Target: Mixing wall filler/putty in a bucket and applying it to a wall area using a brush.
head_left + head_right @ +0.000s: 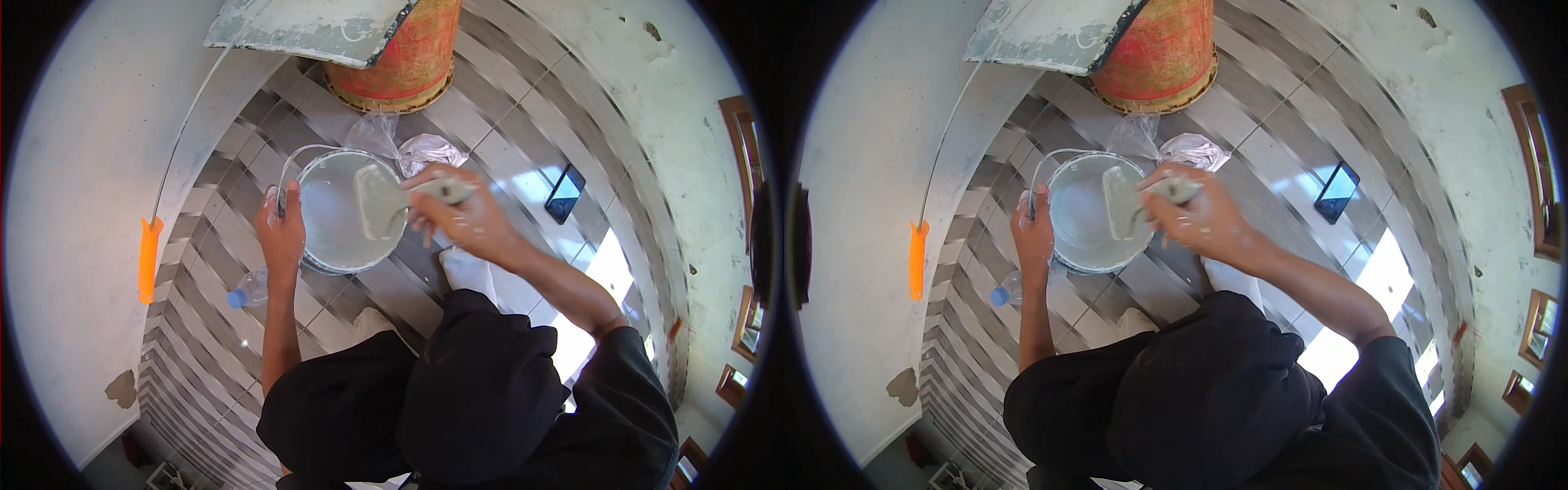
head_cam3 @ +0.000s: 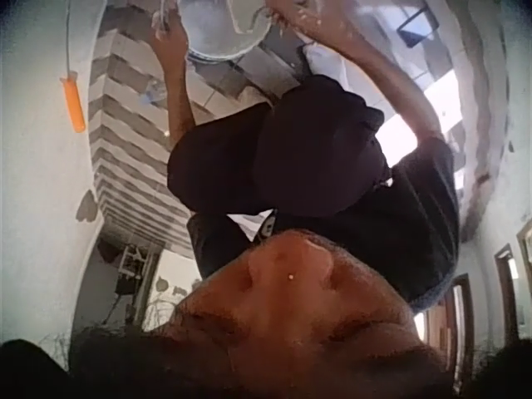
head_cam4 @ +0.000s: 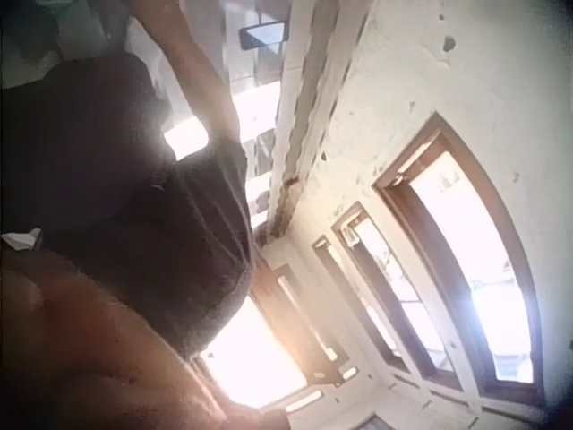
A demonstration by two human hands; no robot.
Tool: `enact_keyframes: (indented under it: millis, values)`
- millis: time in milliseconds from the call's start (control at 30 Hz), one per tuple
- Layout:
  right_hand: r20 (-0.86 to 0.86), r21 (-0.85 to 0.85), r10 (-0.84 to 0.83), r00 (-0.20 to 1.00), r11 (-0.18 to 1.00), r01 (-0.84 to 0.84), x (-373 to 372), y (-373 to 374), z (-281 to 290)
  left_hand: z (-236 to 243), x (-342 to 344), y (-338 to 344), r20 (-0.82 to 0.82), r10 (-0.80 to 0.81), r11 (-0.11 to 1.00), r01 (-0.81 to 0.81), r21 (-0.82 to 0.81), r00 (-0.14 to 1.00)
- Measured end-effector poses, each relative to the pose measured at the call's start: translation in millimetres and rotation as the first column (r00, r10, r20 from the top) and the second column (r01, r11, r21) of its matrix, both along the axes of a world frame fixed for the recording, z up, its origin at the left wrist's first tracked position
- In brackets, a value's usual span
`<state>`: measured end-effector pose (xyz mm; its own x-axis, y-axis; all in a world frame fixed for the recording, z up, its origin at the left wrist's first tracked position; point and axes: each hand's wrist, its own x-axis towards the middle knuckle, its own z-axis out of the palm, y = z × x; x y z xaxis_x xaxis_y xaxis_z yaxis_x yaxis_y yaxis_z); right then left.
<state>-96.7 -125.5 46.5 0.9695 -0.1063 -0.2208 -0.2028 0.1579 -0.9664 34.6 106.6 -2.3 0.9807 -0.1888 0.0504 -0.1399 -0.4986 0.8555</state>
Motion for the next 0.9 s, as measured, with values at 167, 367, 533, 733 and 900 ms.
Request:
enact_keyframes:
  millis: [167,367,533,733,900]
  values:
    - [0.150,-0.265,0.098,0.984,0.963,-0.056,46,49,-74,7,0,-6,0.013,0.005,0.999,-0.005,0.044,1.000]
    - [0.215,-0.463,0.113,0.970,0.886,0.000,87,93,-107,2,0,6,0.076,-0.022,0.994,0.014,0.105,0.997]
    - [0.061,-0.620,0.186,0.981,0.777,-0.109,82,69,-111,2,-2,0,0.074,-0.019,0.997,0.012,0.082,0.997]
    - [0.102,-0.373,0.157,0.982,0.922,-0.109,88,75,-92,5,-1,-2,0.067,0.015,0.996,-0.021,0.084,0.998]
    - [0.033,-0.447,0.204,0.979,0.879,-0.168,80,69,-117,-1,2,-5,0.082,0.022,0.993,-0.031,0.110,0.996]
